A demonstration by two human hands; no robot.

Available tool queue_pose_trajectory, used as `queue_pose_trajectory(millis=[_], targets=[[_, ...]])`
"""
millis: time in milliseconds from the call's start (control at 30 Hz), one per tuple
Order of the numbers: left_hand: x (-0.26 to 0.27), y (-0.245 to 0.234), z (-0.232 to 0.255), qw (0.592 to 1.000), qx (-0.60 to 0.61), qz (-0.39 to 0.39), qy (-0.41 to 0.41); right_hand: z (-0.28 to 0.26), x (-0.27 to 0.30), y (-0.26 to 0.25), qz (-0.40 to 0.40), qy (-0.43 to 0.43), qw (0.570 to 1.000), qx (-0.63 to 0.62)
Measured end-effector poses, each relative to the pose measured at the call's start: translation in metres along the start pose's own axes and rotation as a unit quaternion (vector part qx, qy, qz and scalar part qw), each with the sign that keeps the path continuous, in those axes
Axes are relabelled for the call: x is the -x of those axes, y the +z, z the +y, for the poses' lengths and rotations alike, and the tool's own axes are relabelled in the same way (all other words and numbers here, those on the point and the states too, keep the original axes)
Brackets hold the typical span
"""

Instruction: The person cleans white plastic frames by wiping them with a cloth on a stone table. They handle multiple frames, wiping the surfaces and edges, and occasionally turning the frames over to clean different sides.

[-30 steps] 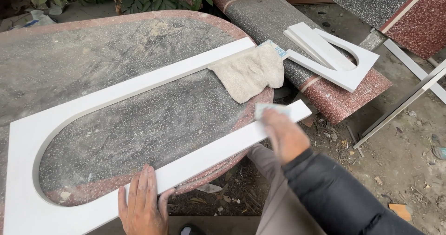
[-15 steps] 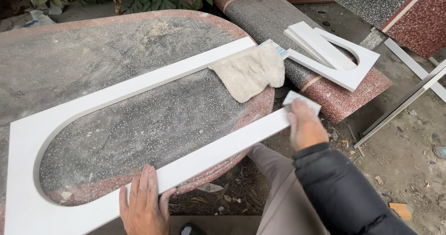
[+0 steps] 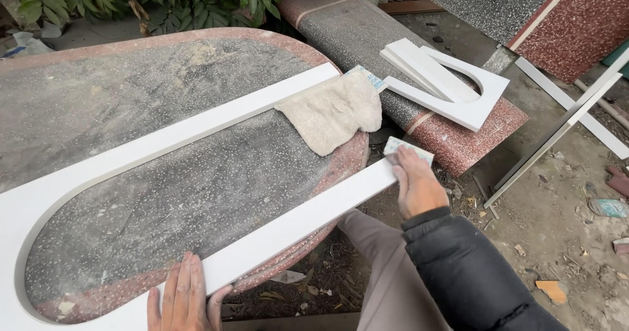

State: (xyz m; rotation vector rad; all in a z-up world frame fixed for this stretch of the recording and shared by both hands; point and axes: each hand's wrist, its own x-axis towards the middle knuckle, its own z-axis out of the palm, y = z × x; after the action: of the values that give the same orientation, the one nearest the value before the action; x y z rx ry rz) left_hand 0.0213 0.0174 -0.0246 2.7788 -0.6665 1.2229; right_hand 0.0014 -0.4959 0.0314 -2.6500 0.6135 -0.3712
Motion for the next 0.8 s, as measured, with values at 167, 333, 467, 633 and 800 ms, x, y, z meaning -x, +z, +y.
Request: queue_pose_trajectory(millis=[167,333,467,633,800], targets=[[0.015,0.025,0.000,1.000,0.005,0.016,-0.012,-0.147,0.049,-0.083,-0.088,0.223,0.774,-0.586],[-0.005,-0.013,0.009,1.000,-0.003,0.021,-0.012,-0.042,0.032,-0.013,-0.037,0.070,0.997,-0.023],[-0.015,-0.012,0.011,1.000,0.007,0.014,-0.012,-0.079,0.037,-0.034,-0.024,-0.095,0.994,-0.046],[-0.005,-0.016,0.014,0.999,0.006,-0.018,-0.045,-0.087,0.037,-0.031,-0.046,0.052,0.993,-0.099],[-0.006,-0.013,0.013,0.999,0.021,0.001,-0.044,0.003,-0.025,0.001,0.034,-0.032,0.999,-0.024]])
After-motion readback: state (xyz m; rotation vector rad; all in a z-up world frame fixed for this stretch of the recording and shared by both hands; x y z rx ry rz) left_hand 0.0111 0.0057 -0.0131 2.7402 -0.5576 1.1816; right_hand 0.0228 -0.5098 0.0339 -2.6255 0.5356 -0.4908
